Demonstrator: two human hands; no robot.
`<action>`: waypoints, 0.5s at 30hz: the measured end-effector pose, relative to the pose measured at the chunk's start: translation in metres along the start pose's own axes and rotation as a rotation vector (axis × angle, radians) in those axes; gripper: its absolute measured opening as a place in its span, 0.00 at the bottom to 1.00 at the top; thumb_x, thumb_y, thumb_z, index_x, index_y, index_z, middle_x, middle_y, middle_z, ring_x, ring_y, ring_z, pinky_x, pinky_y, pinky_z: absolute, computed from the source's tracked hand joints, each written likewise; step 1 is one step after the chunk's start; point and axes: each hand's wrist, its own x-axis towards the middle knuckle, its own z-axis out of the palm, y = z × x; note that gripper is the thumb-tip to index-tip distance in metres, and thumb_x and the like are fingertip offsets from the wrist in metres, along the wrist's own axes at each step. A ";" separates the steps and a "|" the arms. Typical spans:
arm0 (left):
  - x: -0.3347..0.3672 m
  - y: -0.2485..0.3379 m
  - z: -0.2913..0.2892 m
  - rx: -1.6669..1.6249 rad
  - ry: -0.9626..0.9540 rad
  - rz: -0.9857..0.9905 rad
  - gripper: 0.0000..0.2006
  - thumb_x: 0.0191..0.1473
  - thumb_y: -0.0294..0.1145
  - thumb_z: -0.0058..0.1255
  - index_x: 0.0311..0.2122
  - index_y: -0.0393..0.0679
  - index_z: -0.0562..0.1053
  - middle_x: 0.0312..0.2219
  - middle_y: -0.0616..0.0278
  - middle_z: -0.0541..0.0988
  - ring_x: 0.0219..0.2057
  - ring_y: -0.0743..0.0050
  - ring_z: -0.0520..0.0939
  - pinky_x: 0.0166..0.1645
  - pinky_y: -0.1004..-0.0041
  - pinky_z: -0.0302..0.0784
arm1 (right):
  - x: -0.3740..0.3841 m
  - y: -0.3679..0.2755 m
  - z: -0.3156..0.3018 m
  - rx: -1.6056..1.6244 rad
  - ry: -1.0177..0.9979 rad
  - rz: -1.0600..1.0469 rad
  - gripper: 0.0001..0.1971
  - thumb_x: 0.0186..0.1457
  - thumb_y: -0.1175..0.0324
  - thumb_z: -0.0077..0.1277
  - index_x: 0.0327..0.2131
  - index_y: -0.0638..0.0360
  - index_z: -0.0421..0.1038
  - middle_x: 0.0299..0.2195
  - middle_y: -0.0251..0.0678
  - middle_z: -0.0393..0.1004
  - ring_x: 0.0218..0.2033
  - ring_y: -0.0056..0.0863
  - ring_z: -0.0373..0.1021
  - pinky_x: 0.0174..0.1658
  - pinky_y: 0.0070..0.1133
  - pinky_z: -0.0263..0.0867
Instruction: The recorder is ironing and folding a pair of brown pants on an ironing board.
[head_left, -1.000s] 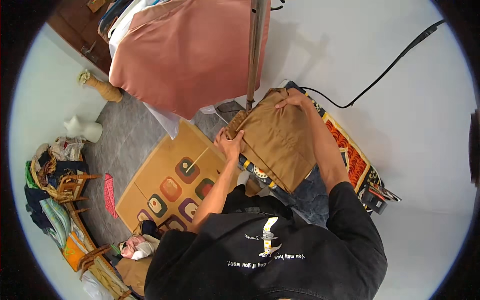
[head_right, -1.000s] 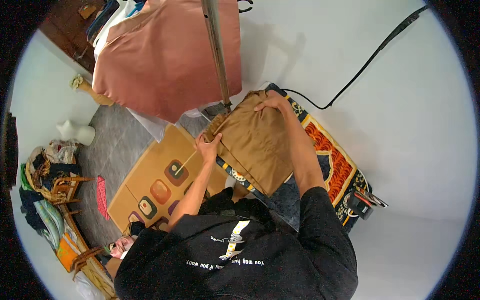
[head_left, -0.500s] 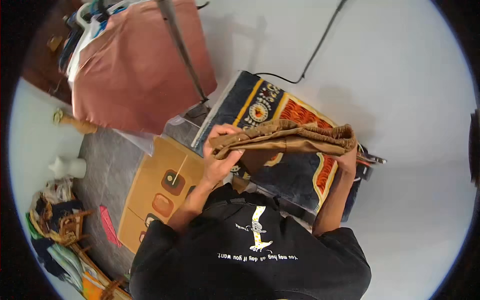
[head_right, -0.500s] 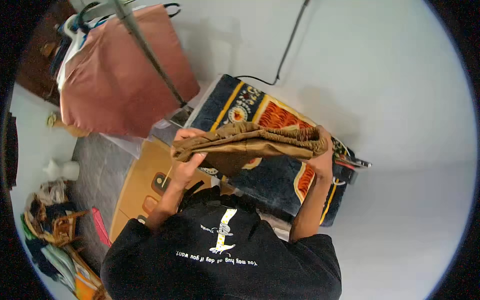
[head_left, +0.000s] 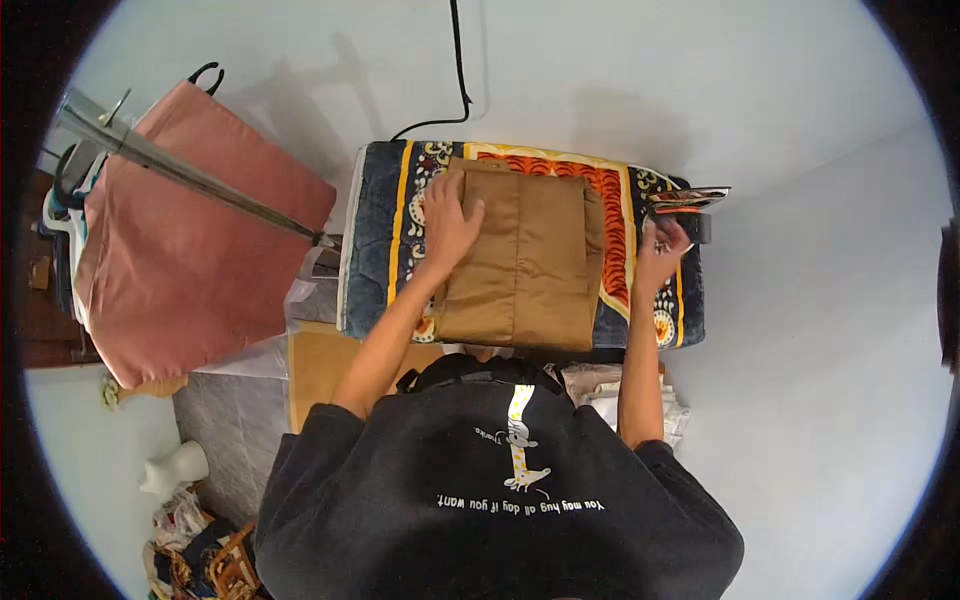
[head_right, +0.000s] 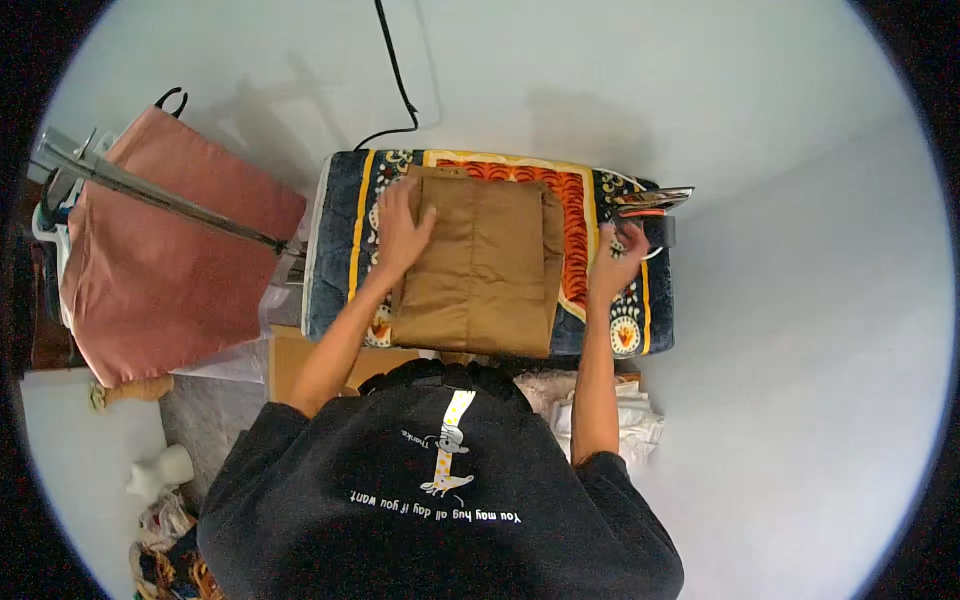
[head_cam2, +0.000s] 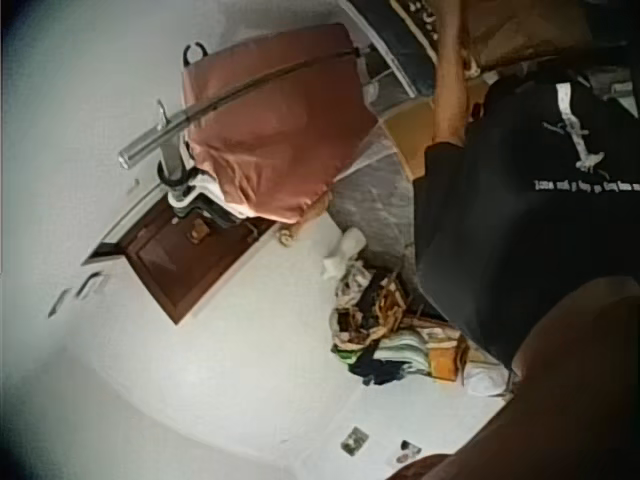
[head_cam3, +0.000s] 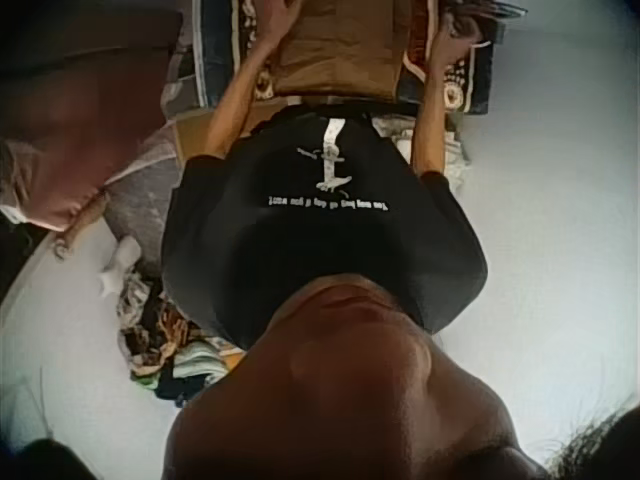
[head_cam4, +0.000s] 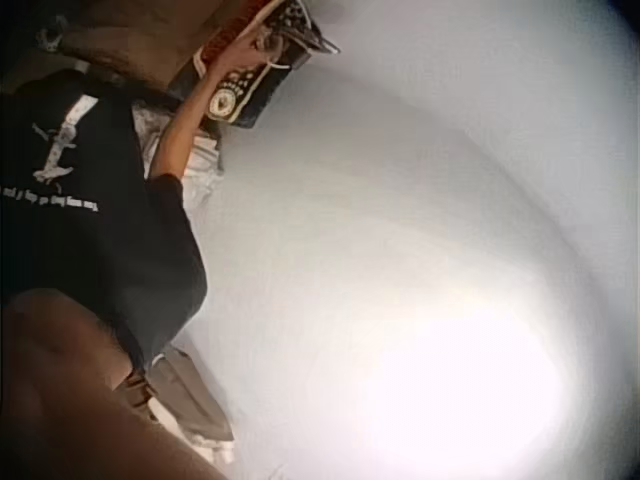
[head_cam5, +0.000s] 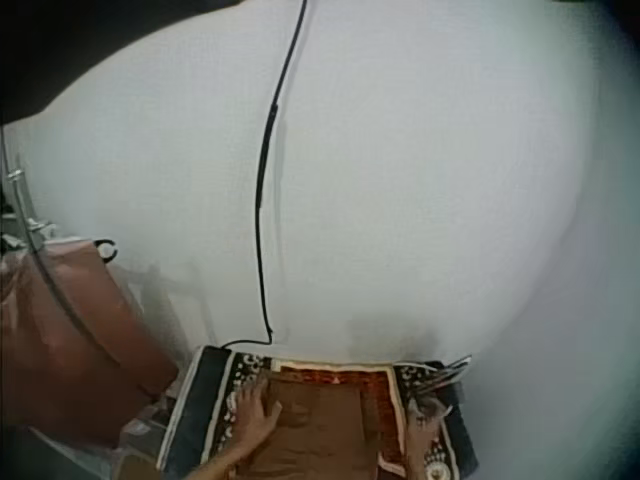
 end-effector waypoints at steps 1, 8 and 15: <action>-0.020 0.015 0.003 -0.031 -0.024 0.069 0.32 0.58 0.38 0.57 0.62 0.33 0.63 0.64 0.39 0.63 0.69 0.38 0.57 0.70 0.50 0.56 | -0.004 -0.007 -0.022 -0.200 0.223 -0.138 0.24 0.57 0.64 0.64 0.51 0.66 0.67 0.44 0.42 0.70 0.44 0.33 0.68 0.51 0.30 0.64; -0.093 0.055 0.041 0.149 -0.443 0.454 0.39 0.63 0.56 0.45 0.70 0.38 0.58 0.71 0.45 0.51 0.74 0.45 0.45 0.75 0.46 0.36 | 0.060 0.045 -0.045 -0.073 0.134 0.060 0.40 0.57 0.42 0.61 0.57 0.71 0.64 0.52 0.53 0.71 0.53 0.43 0.68 0.58 0.34 0.62; -0.094 0.048 0.003 -0.016 -0.456 0.526 0.35 0.64 0.51 0.48 0.68 0.37 0.59 0.71 0.48 0.52 0.74 0.47 0.47 0.75 0.47 0.38 | 0.098 0.006 -0.026 -0.212 0.044 -0.173 0.25 0.61 0.47 0.60 0.35 0.64 0.72 0.27 0.38 0.70 0.29 0.31 0.65 0.37 0.29 0.64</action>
